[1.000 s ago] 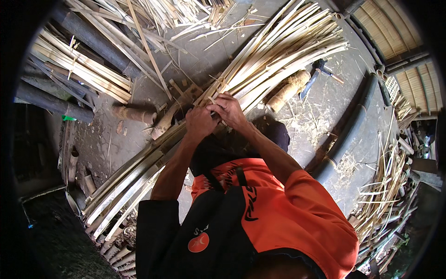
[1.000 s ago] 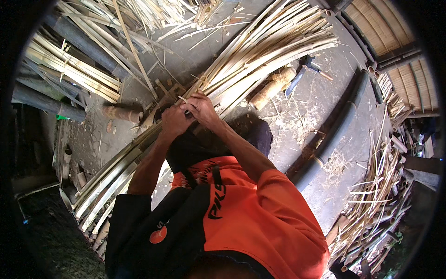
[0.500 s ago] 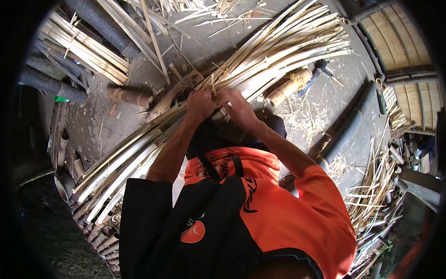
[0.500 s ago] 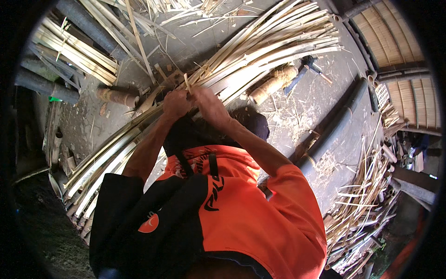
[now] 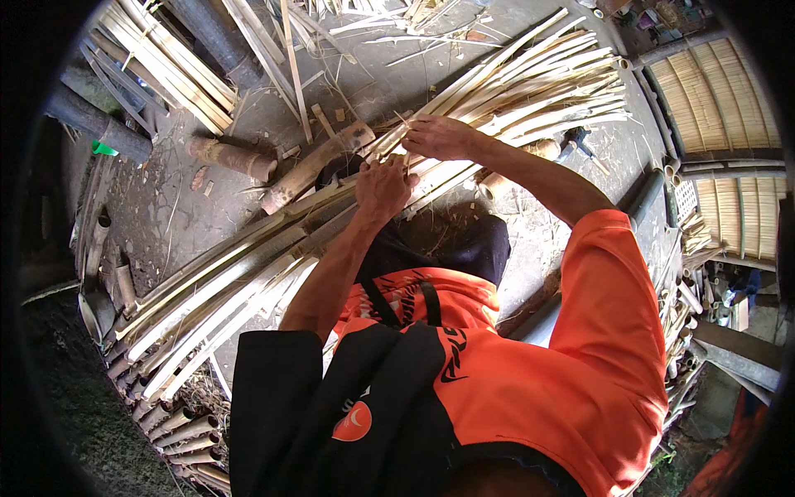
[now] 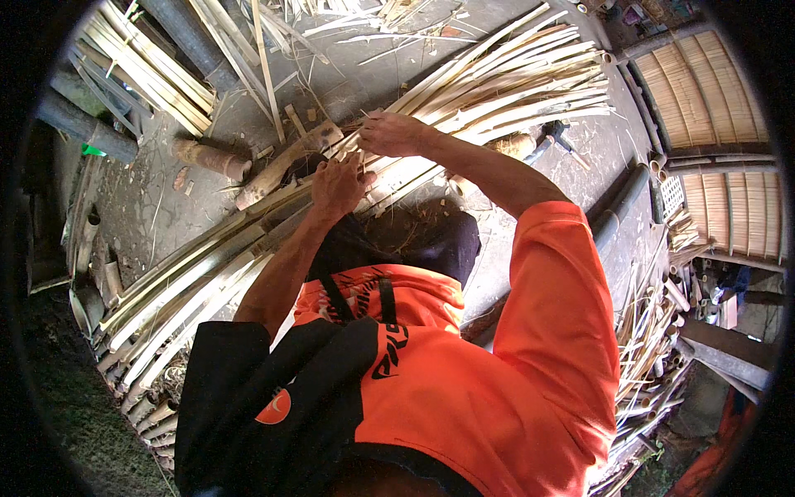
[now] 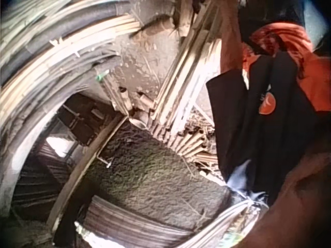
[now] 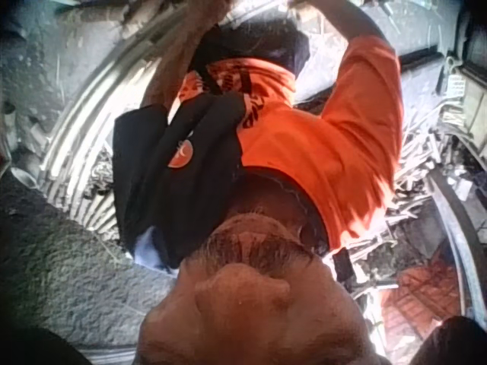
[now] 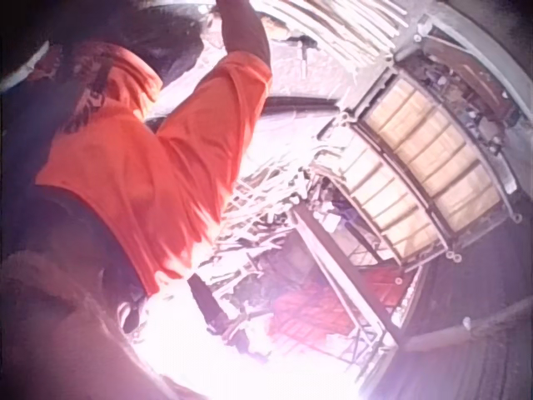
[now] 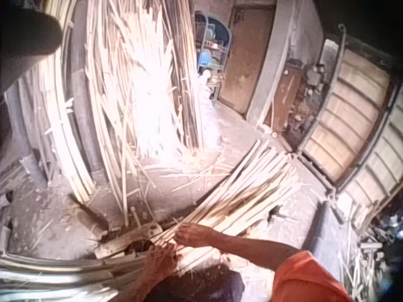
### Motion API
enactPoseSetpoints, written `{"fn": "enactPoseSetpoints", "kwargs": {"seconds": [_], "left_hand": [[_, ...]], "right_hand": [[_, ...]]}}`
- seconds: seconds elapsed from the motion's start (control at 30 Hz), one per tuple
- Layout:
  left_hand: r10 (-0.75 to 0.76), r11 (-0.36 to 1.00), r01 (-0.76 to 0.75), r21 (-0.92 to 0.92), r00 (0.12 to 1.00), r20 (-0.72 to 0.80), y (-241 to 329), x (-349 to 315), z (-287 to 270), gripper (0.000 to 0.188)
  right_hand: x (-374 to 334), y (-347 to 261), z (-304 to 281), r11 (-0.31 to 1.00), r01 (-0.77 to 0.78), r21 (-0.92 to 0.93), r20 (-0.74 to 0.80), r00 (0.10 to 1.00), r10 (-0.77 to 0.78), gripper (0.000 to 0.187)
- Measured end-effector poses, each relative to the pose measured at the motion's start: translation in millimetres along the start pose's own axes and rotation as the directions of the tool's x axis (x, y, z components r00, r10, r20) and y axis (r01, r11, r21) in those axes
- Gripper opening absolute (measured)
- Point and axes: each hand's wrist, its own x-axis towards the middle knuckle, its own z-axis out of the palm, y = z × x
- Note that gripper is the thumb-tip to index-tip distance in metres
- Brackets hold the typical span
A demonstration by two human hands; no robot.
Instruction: The person gathers and aligns thin bamboo strips, then uses a machete and a wooden mallet to split a long black pipe into sections.
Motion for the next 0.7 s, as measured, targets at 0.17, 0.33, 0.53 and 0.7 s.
{"fn": "enactPoseSetpoints", "kwargs": {"seconds": [0.17, 0.33, 0.53, 0.7], "left_hand": [[0.038, 0.999, -0.037, 0.017, 0.996, -0.086, -3, -2, 11, 0.05], [0.111, 0.993, -0.115, -0.012, 0.976, -0.189, -6, -6, 20, 0.07], [0.409, 0.738, -0.055, -0.673, 0.829, 0.381, -58, 43, -67, 0.098], [0.006, 0.794, 0.298, -0.529, 0.867, 0.498, -167, 118, -60, 0.081]], "right_hand": [[-12, -30, 4, 0.708, -0.578, 0.405, 0.521, 0.783, 0.341, 0.028], [-26, -60, -23, -0.172, -0.763, 0.623, 0.768, 0.555, 0.319, 0.032], [-59, -51, -68, 0.189, -0.722, 0.666, 0.59, 0.664, 0.459, 0.021], [-149, -76, -52, 0.428, -0.897, 0.112, 0.846, 0.312, 0.433, 0.03]]}}
